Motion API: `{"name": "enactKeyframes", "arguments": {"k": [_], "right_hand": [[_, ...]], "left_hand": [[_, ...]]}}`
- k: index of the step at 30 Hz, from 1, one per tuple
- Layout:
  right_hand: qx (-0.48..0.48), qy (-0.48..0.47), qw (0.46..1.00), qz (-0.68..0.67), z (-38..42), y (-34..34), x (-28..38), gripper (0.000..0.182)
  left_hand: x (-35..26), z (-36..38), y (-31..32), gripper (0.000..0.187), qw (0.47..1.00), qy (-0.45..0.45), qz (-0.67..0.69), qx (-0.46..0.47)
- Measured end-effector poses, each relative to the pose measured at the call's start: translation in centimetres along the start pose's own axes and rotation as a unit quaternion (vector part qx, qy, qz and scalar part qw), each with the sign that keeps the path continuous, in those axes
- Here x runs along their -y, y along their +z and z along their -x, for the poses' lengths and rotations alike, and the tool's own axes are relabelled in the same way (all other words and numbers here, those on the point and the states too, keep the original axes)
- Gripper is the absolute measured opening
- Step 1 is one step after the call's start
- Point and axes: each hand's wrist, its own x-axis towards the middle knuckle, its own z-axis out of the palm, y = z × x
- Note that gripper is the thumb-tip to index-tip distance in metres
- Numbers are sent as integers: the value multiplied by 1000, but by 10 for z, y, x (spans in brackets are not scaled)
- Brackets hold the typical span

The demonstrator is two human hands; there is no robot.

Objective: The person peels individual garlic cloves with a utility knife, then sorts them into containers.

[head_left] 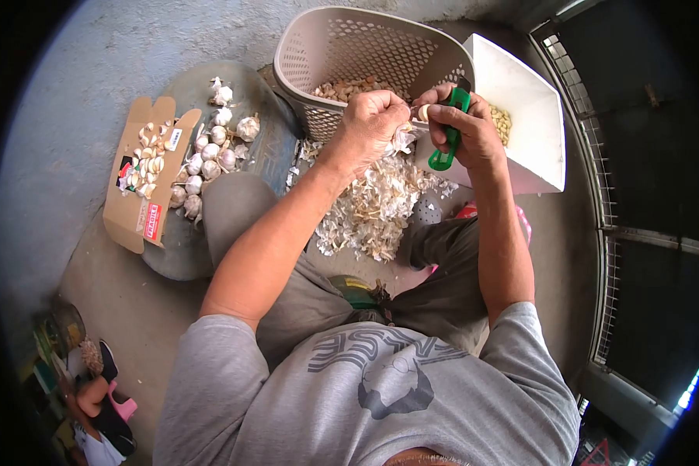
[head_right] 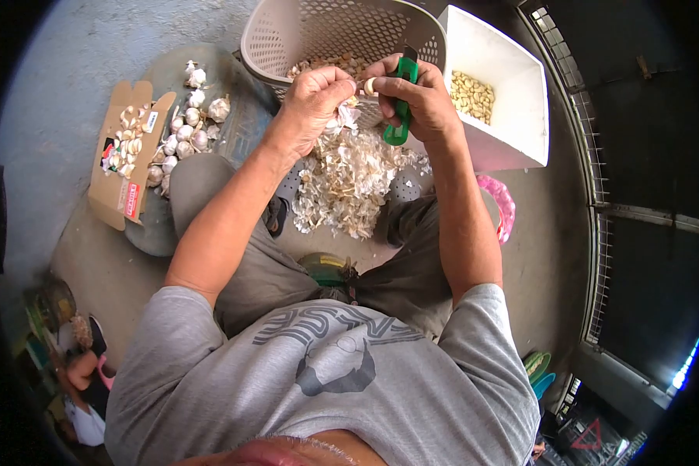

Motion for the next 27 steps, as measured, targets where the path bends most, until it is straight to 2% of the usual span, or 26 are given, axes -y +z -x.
{"name": "enactKeyframes", "arguments": {"k": [4, 5, 8, 9, 12, 14, 16, 17, 20, 22, 27], "right_hand": [[39, -13, 999, 11, 0, -12, 1, 11], [82, -35, 996, 6, -2, -18, 2, 16], [-116, -62, 987, 96, -10, -23, 5, 19], [-170, -84, 955, 229, -12, -22, 7, 25], [-128, -35, 954, 268, -1, -2, 12, 29], [-1, -41, 957, 286, 7, 12, 8, 28], [-26, -149, 931, 333, 6, 26, -11, 25], [-26, -181, 927, 326, 2, 25, -18, 19], [-44, -38, 962, 267, 4, 22, -6, 15], [-51, -55, 979, 189, 1, 18, -6, 14], [-57, -58, 991, 109, -2, 5, -11, 17]], "left_hand": [[-9, 2, 3, 15, 999, -11, -34, -11], [-12, 2, 4, 16, 999, -16, -45, -14], [-6, 0, 3, 17, 999, -37, 34, 7], [-3, -1, 4, 17, 999, -36, 38, -2], [-4, -3, 7, 19, 998, -29, 55, -27], [-7, -1, 6, 21, 996, -28, 73, -47], [-7, 1, 5, 24, 989, -42, 131, -56], [-6, 1, 0, 24, 987, -51, 141, -53], [-12, 0, 2, 21, 984, -59, 167, -38], [-18, 3, 12, 18, 988, -49, 135, -62], [-9, 1, 7, 15, 995, -15, 90, -42]]}}
